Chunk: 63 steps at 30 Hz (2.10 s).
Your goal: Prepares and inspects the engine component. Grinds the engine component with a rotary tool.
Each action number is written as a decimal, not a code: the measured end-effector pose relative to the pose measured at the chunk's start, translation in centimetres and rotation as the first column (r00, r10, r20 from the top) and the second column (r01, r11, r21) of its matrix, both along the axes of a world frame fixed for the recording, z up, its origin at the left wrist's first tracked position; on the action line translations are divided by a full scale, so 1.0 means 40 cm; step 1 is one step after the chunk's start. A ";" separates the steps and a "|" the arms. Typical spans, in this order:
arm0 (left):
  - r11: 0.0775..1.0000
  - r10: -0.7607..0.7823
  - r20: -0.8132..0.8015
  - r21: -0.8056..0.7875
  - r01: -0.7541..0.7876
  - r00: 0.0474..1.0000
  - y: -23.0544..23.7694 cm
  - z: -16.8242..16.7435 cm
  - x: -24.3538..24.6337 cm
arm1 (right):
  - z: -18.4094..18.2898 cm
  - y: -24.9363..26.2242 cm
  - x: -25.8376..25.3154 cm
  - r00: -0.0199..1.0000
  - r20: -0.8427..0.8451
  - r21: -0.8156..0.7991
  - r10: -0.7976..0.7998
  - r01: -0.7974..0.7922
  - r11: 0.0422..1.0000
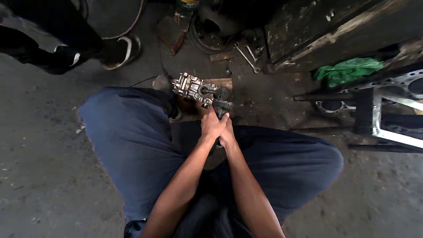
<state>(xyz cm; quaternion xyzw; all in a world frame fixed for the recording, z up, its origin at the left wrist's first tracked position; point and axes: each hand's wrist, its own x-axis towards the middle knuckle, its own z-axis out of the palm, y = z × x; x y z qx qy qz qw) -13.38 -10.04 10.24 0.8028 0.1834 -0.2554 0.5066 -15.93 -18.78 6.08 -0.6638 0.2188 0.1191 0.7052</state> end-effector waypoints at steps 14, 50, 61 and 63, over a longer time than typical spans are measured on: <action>0.991 0.073 0.016 -0.111 -0.071 0.997 0.000 0.027 -0.022 | 0.058 -0.015 -0.007 0.995 0.005 -0.226 0.099 -0.096 0.969; 0.976 0.140 0.039 -0.174 -0.131 0.989 0.019 0.004 -0.043 | 0.032 0.027 -0.044 0.980 0.113 -0.590 0.163 -0.066 0.804; 0.976 0.156 0.034 -0.161 -0.149 0.987 0.022 0.009 -0.036 | 0.036 0.029 -0.036 0.986 0.082 -0.571 0.148 -0.075 0.818; 0.976 0.151 0.044 -0.165 -0.142 0.988 0.018 0.018 -0.041 | 0.044 0.022 -0.040 0.985 0.082 -0.566 0.154 -0.082 0.820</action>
